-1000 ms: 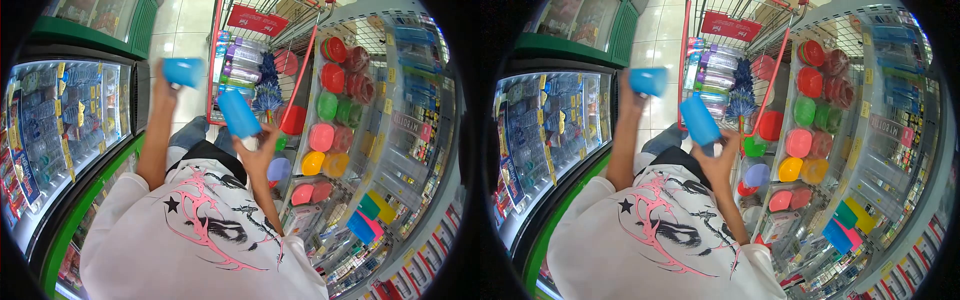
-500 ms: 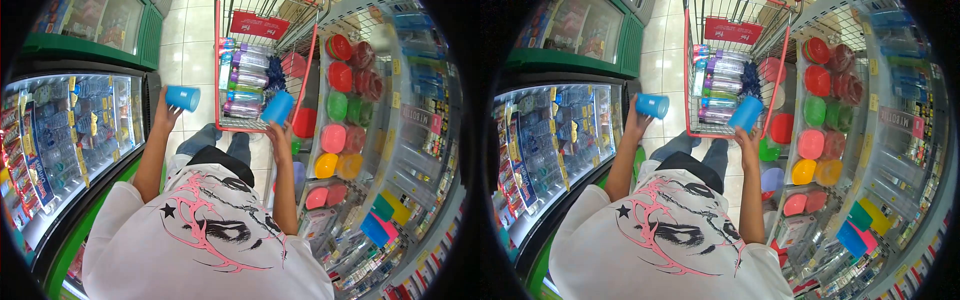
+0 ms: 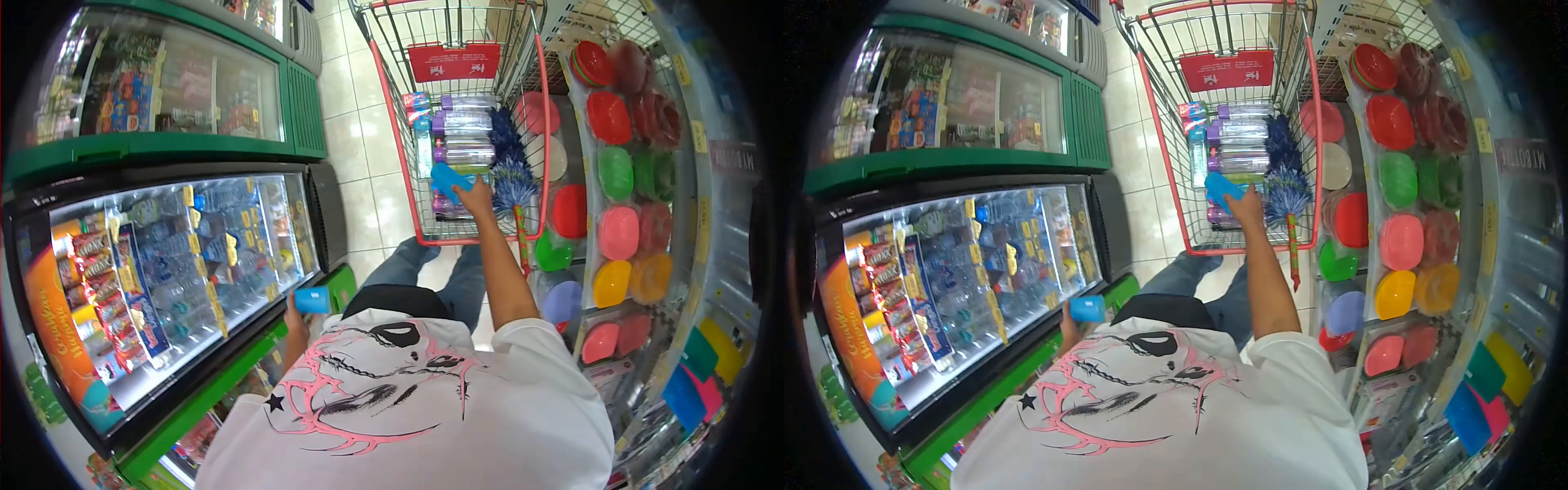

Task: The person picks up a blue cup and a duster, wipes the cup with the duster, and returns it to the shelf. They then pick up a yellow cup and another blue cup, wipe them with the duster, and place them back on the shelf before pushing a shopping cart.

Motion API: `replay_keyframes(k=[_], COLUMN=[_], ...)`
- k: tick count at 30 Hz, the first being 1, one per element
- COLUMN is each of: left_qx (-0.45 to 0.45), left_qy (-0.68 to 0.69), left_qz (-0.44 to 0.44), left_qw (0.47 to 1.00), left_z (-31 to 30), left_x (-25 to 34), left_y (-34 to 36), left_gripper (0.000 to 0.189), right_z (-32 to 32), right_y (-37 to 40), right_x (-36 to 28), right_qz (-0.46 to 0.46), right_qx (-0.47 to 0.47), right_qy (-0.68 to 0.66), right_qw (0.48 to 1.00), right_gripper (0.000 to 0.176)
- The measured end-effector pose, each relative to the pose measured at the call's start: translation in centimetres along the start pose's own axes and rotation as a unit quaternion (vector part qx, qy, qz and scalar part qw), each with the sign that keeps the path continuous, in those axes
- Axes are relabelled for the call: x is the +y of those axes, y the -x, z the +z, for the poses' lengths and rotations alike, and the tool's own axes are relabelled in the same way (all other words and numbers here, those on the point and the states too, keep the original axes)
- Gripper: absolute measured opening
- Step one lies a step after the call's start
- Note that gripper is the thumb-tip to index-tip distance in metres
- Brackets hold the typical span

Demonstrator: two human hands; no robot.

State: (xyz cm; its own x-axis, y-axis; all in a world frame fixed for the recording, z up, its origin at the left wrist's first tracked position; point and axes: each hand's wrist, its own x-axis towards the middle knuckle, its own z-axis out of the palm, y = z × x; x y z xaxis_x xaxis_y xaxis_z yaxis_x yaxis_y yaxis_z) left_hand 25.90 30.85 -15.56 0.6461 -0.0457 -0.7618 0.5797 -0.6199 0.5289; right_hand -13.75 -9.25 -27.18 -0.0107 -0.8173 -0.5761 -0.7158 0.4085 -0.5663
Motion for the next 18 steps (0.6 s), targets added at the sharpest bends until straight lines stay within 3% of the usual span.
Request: replay_keyframes(k=[2,3,5,8,11,13,15,16,18], left_qx=[0.012,-0.004,-0.023,-0.035,-0.057,-0.128,-0.187,-0.196,-0.295], left_qy=[-0.001,0.017,0.035,0.091,0.15,0.232,0.255,0.257,0.269], left_qz=[-0.021,-0.046,-0.068,-0.002,0.056,0.051,0.139,0.142,0.109], left_qw=[1.0,0.999,0.997,0.995,0.985,0.963,0.938,0.936,0.91], left_z=[-3.1,-4.4,-4.5,-2.8,-0.1,2.3,5.7,7.0,9.2], left_x=[-2.4,-3.6,-3.5,-1.2,0.9,4.4,8.6,10.3,13.2], left_y=[-0.3,-0.2,0.0,1.1,1.7,1.5,2.5,2.3,2.0], left_gripper=[0.07,0.07,0.07,0.069,0.068,0.065,0.063,0.063,0.062], right_z=[-1.3,-3.1,-5.9,-7.3,-5.0,-6.9,-6.5,-7.1,-8.3], right_y=[2.5,3.7,5.3,4.7,0.5,3.3,2.7,3.1,5.8], right_x=[-0.9,-1.7,-2.4,-0.1,6.5,4.0,4.4,4.0,2.7], right_qz=[-0.095,-0.094,-0.132,-0.074,-0.034,-0.001,0.017,0.013,-0.008], right_qx=[0.089,0.093,0.175,0.169,0.134,0.13,0.119,0.125,0.151], right_qy=[0.003,0.0,0.193,0.231,0.289,0.273,0.258,0.192,0.185], right_qw=[0.992,0.991,0.956,0.955,0.947,0.953,0.959,0.973,0.971], right_gripper=[0.081,0.081,0.072,0.066,0.067,0.071,0.075,0.077,0.078])
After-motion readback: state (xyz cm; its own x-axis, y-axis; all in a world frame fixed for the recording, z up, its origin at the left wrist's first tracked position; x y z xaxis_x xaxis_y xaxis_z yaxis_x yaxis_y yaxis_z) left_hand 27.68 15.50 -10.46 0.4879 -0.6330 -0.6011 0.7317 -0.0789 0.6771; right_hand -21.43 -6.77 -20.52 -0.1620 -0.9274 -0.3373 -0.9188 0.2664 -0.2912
